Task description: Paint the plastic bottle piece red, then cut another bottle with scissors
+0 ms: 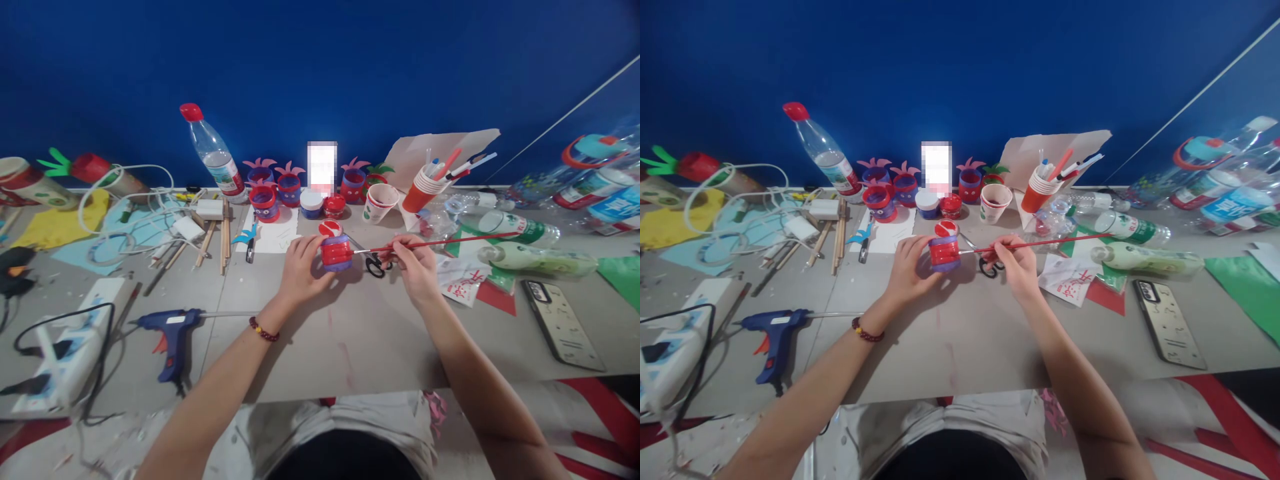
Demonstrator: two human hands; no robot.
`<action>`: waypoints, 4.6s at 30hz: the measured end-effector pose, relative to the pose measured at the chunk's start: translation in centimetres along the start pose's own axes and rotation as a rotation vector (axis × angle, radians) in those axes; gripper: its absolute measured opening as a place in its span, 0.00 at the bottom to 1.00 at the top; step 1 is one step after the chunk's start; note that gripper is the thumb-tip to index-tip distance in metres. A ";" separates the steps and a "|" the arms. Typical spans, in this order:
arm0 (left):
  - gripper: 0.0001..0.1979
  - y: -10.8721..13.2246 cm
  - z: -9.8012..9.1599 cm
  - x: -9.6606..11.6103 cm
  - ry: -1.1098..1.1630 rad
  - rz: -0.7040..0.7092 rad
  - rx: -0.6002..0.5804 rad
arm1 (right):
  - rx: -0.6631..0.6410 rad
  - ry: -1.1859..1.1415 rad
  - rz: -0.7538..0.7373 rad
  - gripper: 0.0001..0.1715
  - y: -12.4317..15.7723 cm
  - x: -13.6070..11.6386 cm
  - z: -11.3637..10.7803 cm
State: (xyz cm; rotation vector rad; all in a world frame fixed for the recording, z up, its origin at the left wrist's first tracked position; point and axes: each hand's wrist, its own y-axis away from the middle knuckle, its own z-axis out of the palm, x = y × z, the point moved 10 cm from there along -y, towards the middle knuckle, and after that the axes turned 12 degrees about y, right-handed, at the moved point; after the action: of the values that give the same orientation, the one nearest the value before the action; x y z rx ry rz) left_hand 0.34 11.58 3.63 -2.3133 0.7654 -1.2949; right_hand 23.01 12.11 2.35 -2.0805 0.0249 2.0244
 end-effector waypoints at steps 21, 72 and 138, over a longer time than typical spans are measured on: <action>0.28 -0.1 0.1 0.0 -0.007 -0.007 -0.003 | -0.043 -0.045 0.078 0.21 0.6 1.8 1.1; 0.29 0.0 0.2 0.3 0.012 0.029 -0.009 | 0.131 0.134 -0.074 0.21 0.1 -0.3 -1.3; 0.35 0.7 -0.4 0.9 -0.064 0.112 0.156 | 0.102 0.001 0.006 0.15 0.2 1.7 -0.9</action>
State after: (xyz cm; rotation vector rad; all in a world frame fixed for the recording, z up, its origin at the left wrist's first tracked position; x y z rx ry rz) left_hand 0.16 10.49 4.05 -2.1464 0.7345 -1.1830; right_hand 23.91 11.99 0.68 -2.0217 0.1318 1.9820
